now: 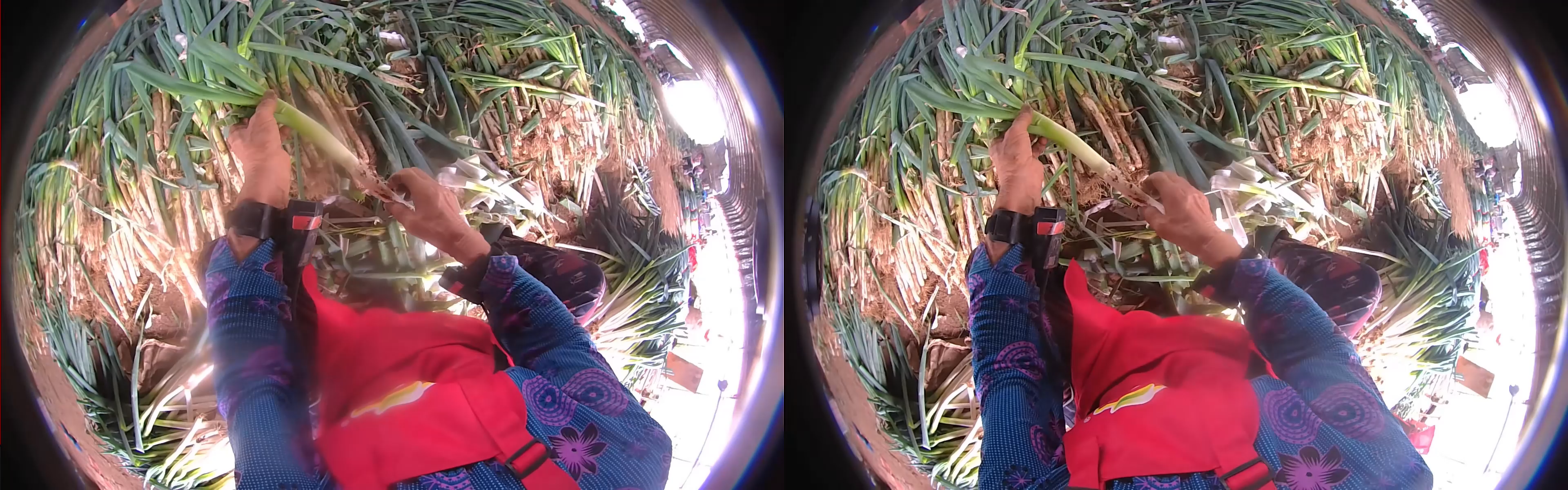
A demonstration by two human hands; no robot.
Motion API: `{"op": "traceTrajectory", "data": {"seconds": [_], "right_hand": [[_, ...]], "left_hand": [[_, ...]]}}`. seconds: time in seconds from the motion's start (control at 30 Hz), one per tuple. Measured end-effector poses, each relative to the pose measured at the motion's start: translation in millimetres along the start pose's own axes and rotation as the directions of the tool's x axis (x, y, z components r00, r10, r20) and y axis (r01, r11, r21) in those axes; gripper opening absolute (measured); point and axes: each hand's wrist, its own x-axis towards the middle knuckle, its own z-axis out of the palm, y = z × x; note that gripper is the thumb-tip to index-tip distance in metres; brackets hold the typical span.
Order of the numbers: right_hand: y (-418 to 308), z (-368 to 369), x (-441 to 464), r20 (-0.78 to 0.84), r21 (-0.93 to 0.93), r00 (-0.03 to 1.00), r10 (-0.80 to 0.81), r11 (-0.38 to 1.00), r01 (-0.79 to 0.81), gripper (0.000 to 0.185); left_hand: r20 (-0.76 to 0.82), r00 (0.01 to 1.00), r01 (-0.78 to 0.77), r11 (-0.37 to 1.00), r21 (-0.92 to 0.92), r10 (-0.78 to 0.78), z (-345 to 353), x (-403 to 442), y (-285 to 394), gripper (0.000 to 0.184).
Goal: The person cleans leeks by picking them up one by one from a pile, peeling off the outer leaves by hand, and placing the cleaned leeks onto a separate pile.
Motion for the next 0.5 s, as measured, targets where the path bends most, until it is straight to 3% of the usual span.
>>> {"op": "traceTrajectory", "data": {"seconds": [0.13, 0.3, 0.4, 0.5], "right_hand": [[-4, 5, 3, -0.03, -0.053, 0.999, 0.02, 0.998, -0.022, 0.027], [-4, 12, 6, -0.017, 0.009, 0.997, 0.071, 0.997, -0.071, 0.023], [6, 24, 9, -0.075, 0.039, 0.997, 0.007, 0.999, -0.004, 0.019], [9, 32, 12, -0.124, 0.006, 0.989, -0.075, 0.997, 0.076, 0.017]], "left_hand": [[0.029, 1.0, -0.003, 1.0, -0.012, 0.004, -1, 3, -5, 0.023], [0.007, 1.0, 0.016, 0.999, -0.028, -0.016, 0, 6, -8, 0.022], [0.055, 0.997, 0.054, 0.997, -0.049, -0.052, -3, 9, -7, 0.049], [0.124, 0.992, 0.013, 0.997, -0.073, -0.004, -9, 14, -12, 0.049]]}}
